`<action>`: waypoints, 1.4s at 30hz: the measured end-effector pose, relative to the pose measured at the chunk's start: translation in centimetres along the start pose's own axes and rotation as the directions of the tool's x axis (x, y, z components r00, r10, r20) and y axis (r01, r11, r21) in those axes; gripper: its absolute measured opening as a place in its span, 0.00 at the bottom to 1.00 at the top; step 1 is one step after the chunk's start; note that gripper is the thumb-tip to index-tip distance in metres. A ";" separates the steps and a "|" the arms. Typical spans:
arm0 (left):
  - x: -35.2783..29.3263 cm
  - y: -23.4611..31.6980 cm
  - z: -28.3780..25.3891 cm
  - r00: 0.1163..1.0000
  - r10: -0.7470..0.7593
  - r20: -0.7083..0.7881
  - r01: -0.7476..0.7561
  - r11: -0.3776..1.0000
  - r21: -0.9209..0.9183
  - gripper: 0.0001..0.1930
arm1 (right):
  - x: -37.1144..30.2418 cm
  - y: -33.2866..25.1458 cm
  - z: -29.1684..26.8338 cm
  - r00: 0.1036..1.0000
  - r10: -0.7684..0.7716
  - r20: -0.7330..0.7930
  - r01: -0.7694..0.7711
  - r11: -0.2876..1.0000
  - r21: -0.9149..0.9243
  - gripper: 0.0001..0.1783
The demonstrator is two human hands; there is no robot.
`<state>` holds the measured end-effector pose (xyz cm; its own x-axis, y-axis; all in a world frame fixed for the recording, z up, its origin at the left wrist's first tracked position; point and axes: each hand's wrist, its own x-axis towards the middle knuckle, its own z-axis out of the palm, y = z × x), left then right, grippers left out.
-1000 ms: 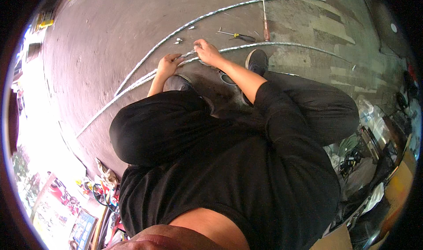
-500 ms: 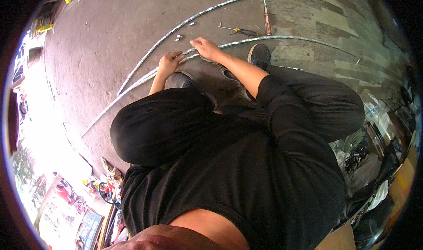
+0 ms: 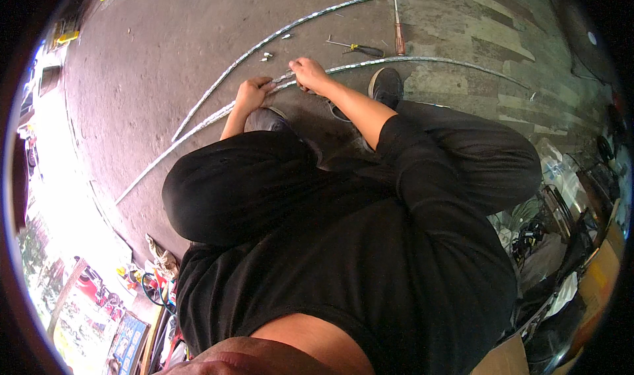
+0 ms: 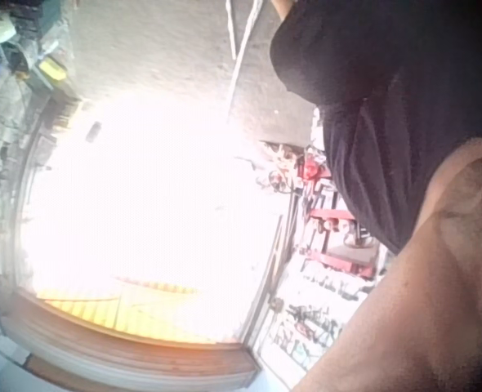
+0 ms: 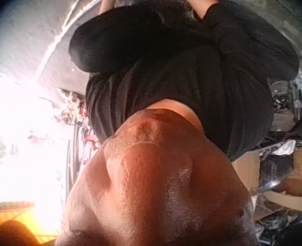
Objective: The person sits on the floor and assembles an electronic device using a power strip, wires, and a black plastic casing. They connect wires to the power strip, place components into the casing, and use scissors to cut a metal strip.
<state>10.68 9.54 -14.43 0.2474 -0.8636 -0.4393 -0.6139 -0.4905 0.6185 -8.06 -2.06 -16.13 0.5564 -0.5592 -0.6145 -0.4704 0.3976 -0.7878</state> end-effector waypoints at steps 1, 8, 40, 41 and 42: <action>-0.2 -0.2 -0.2 0.999 -0.034 0.024 0.034 0.999 -0.015 0.19 | -0.3 -1.2 0.2 0.976 0.207 0.075 -0.211 0.976 0.051 0.22; 0.3 0.4 0.2 1.000 0.008 -0.013 -0.008 1.000 0.019 0.19 | 0.2 2.2 0.5 0.864 -0.481 -0.147 0.451 0.870 -0.198 0.24; -1.4 1.8 -0.6 0.994 0.094 -0.050 -0.095 0.995 -0.032 0.20 | 10.9 -3.5 -2.2 0.878 -0.477 0.044 0.269 0.415 -0.869 0.16; -1.1 2.0 -0.2 0.991 0.121 -0.061 -0.125 0.991 -0.053 0.20 | 11.5 -3.2 -2.5 0.883 -0.468 0.016 0.238 0.419 -0.876 0.15; -1.3 2.2 0.0 1.000 0.017 -0.009 -0.018 0.993 -0.113 0.19 | 11.3 -2.5 -2.3 0.829 -0.559 0.021 0.273 0.371 -0.888 0.14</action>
<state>9.00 9.60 -12.43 0.2441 -0.8727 -0.4229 -0.5299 -0.4852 0.6956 -2.16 -11.02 -20.97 0.7387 -0.6704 -0.0697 -0.6305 -0.6509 -0.4228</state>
